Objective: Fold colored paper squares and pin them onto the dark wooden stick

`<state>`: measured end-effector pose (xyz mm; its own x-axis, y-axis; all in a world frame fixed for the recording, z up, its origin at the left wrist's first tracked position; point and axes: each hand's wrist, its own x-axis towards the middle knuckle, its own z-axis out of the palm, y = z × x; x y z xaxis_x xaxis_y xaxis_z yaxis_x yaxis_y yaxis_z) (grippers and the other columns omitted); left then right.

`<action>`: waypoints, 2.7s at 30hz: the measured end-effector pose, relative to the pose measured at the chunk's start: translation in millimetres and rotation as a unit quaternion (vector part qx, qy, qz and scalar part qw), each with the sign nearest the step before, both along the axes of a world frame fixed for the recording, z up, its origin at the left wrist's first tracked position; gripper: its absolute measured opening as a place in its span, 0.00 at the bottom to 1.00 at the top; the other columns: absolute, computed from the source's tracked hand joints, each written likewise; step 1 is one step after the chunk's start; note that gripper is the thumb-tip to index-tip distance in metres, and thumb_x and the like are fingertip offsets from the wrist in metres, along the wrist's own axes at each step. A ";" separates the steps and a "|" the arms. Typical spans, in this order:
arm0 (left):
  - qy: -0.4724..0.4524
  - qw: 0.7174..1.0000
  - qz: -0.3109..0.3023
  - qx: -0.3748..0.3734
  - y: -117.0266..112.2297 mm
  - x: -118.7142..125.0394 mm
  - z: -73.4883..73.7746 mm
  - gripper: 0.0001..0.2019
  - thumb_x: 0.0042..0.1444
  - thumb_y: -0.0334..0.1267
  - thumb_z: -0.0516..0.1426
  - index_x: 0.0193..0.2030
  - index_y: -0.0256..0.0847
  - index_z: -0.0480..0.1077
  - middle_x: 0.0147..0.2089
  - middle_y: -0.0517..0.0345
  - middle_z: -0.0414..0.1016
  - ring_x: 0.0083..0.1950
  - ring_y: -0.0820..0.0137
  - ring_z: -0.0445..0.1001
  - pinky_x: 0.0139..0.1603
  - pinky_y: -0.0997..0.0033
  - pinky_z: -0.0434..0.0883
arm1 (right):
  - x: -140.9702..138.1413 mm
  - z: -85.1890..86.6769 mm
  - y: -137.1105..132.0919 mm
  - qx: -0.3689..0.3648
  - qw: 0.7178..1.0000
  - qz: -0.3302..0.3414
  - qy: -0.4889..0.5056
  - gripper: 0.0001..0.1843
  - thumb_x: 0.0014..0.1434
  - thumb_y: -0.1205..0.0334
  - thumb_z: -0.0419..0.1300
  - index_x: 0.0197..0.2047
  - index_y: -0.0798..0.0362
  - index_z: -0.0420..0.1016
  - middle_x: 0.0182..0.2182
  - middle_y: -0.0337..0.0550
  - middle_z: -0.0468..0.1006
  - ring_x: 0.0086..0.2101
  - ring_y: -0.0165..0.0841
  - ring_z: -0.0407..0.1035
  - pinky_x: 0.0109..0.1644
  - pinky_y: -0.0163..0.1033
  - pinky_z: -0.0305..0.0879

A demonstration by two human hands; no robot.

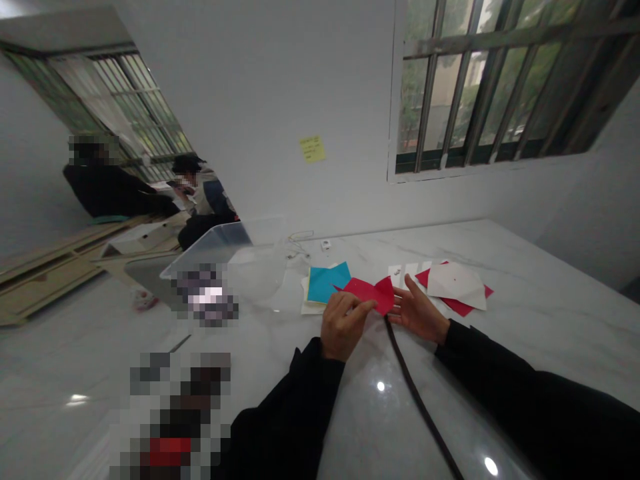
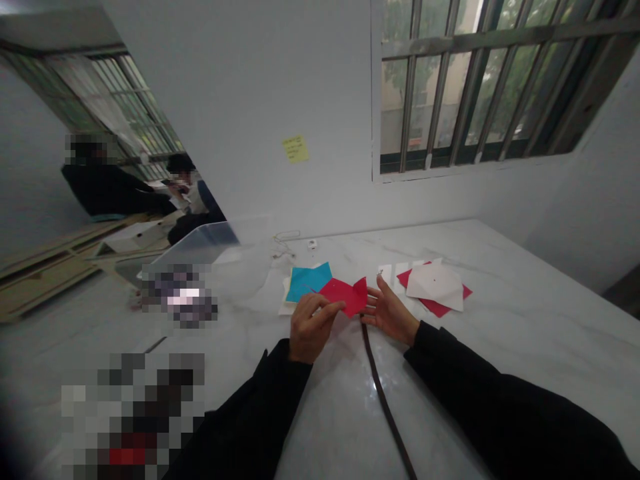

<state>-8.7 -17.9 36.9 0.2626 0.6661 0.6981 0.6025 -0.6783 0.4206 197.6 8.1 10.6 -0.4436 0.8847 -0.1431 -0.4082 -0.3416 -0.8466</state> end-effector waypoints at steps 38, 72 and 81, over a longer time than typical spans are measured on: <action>-0.448 0.817 -0.052 -0.359 18.6 19.1 -40.2 0.21 0.47 0.46 0.66 0.44 0.36 0.74 0.47 0.46 0.80 0.48 0.60 0.78 0.52 0.60 0.74 | 22.5 -24.7 8.8 0.037 0.998 -0.043 -0.016 0.34 0.59 0.30 0.47 0.39 0.51 0.77 0.35 0.49 0.82 0.36 0.39 0.76 0.40 0.44 0.71; -0.362 0.815 -0.137 -0.432 7.5 21.8 -38.1 0.19 0.48 0.44 0.67 0.44 0.32 0.76 0.43 0.46 0.81 0.42 0.60 0.79 0.44 0.65 0.74 | 14.5 -24.3 -1.3 0.203 0.957 -0.029 -0.207 0.21 0.56 0.44 0.62 0.34 0.57 0.75 0.22 0.37 0.71 0.22 0.26 0.57 0.26 0.34 0.50; -0.345 0.820 -0.138 -0.435 8.2 21.4 -50.7 0.18 0.48 0.44 0.67 0.42 0.33 0.77 0.42 0.46 0.81 0.39 0.61 0.79 0.41 0.66 0.74 | 17.5 -24.9 -5.0 0.215 0.944 -0.011 -0.251 0.23 0.56 0.43 0.61 0.35 0.58 0.76 0.22 0.37 0.70 0.23 0.27 0.58 0.27 0.34 0.52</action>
